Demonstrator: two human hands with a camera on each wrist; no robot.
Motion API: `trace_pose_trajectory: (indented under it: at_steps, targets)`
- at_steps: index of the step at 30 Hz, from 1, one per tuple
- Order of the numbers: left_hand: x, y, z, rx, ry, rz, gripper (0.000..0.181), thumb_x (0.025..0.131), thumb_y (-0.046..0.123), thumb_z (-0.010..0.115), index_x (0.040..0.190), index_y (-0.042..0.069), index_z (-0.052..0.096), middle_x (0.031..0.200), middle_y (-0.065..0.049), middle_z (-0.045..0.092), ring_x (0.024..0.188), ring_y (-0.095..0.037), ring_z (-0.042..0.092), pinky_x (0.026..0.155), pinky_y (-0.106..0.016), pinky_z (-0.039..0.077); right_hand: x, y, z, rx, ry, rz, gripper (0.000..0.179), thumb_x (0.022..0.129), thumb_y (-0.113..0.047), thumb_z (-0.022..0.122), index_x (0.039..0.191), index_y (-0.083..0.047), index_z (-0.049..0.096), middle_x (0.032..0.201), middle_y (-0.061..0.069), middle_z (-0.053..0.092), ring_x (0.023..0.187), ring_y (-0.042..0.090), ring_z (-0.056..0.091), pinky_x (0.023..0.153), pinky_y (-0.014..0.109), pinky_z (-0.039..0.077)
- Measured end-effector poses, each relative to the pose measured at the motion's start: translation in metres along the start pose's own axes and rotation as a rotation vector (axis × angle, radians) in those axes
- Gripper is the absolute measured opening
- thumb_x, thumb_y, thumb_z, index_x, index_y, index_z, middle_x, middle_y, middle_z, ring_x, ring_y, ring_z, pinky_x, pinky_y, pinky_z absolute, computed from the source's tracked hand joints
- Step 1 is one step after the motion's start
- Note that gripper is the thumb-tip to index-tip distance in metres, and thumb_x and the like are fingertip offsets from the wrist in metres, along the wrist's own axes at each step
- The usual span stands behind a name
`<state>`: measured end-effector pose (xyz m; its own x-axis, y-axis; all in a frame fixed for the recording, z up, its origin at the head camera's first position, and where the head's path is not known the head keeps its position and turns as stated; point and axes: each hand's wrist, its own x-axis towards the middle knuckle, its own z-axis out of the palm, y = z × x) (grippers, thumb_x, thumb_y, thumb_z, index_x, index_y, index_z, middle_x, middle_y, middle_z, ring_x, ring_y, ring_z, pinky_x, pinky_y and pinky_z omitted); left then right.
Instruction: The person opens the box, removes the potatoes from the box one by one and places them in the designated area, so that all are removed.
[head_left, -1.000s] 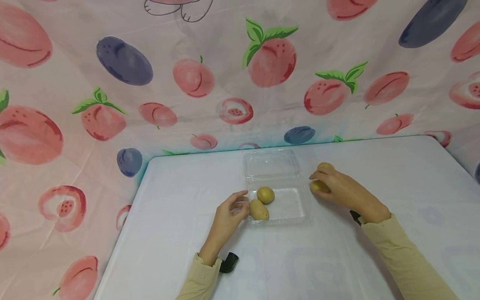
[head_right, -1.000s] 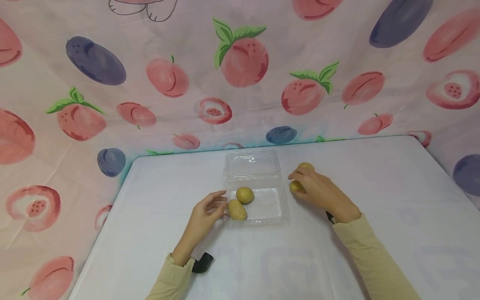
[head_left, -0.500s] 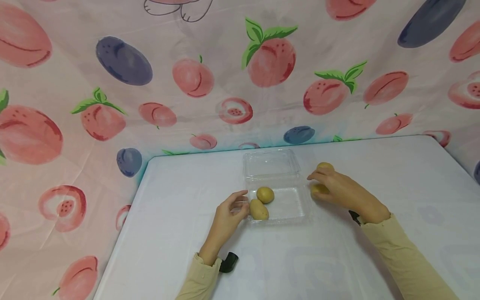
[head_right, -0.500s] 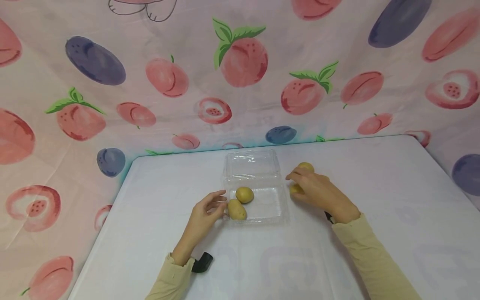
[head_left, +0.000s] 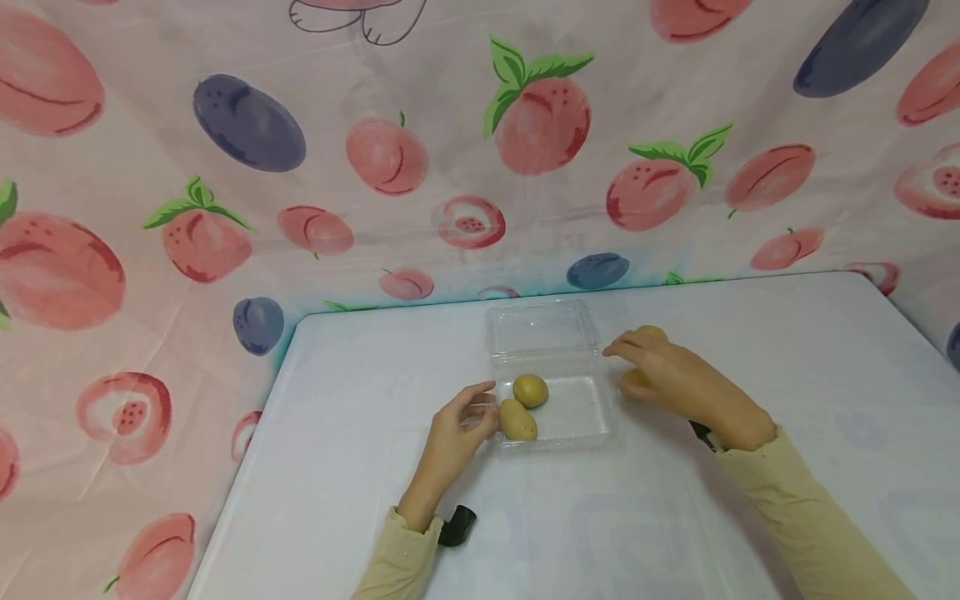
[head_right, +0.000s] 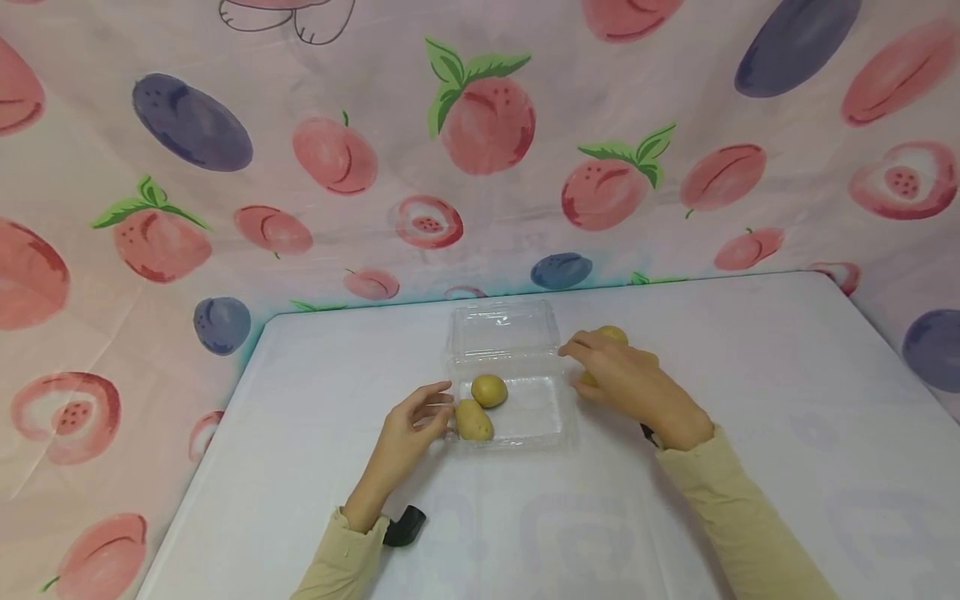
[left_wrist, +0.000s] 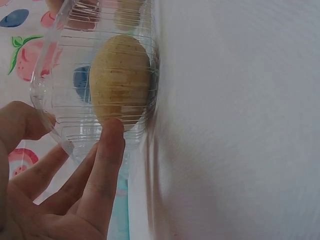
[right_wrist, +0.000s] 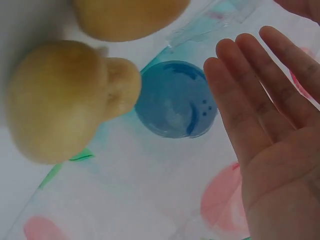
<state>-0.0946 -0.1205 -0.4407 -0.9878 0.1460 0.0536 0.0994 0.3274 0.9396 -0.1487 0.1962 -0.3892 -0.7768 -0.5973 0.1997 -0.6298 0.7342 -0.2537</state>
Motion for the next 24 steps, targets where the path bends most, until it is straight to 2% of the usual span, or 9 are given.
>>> trace_pose_trajectory:
  at_steps: [7, 9, 13, 16, 24]
  targets:
    - [0.0, 0.0, 0.0, 0.015, 0.002, -0.004, 0.039, 0.097, 0.009, 0.062, 0.135, 0.004, 0.058, 0.122, -0.017, 0.065, 0.111, -0.029, 0.065, 0.089, -0.027, 0.058, 0.008, -0.007, 0.002, -0.04, -0.023, 0.009, 0.038, 0.084, -0.016, 0.08, 0.118, -0.009, 0.067, 0.12, 0.006, 0.064, 0.109, 0.027, 0.059, 0.072, 0.039, 0.06]
    - [0.0, 0.0, 0.0, 0.019, 0.002, -0.002, 0.039, 0.097, 0.01, 0.062, 0.135, 0.004, 0.058, 0.121, -0.017, 0.065, 0.111, -0.029, 0.066, 0.089, -0.027, 0.058, 0.011, -0.01, 0.003, -0.029, -0.019, -0.014, 0.038, 0.083, -0.016, 0.081, 0.118, -0.008, 0.067, 0.119, 0.007, 0.064, 0.107, 0.026, 0.061, 0.073, 0.038, 0.06]
    - [0.0, -0.001, 0.0, 0.028, 0.006, 0.005, 0.038, 0.097, 0.011, 0.062, 0.134, 0.005, 0.059, 0.12, -0.016, 0.066, 0.109, -0.027, 0.066, 0.089, -0.028, 0.058, 0.017, -0.014, 0.006, -0.003, -0.004, -0.075, 0.039, 0.082, -0.013, 0.081, 0.117, -0.003, 0.067, 0.115, 0.01, 0.065, 0.105, 0.025, 0.063, 0.084, 0.039, 0.058]
    - [0.0, -0.001, 0.001, 0.032, 0.008, 0.008, 0.038, 0.097, 0.011, 0.062, 0.134, 0.005, 0.059, 0.119, -0.015, 0.066, 0.109, -0.027, 0.067, 0.089, -0.029, 0.058, 0.02, -0.016, 0.008, -0.004, 0.007, -0.1, 0.039, 0.082, -0.013, 0.081, 0.116, -0.002, 0.067, 0.114, 0.01, 0.064, 0.105, 0.026, 0.063, 0.086, 0.039, 0.058]
    - [0.0, -0.001, 0.001, 0.041, 0.011, 0.004, 0.038, 0.097, 0.011, 0.062, 0.134, 0.005, 0.059, 0.119, -0.016, 0.066, 0.109, -0.027, 0.067, 0.09, -0.03, 0.058, 0.027, -0.026, 0.009, -0.019, -0.003, -0.113, 0.038, 0.083, -0.015, 0.081, 0.117, -0.003, 0.067, 0.115, 0.009, 0.065, 0.107, 0.024, 0.064, 0.088, 0.039, 0.058]
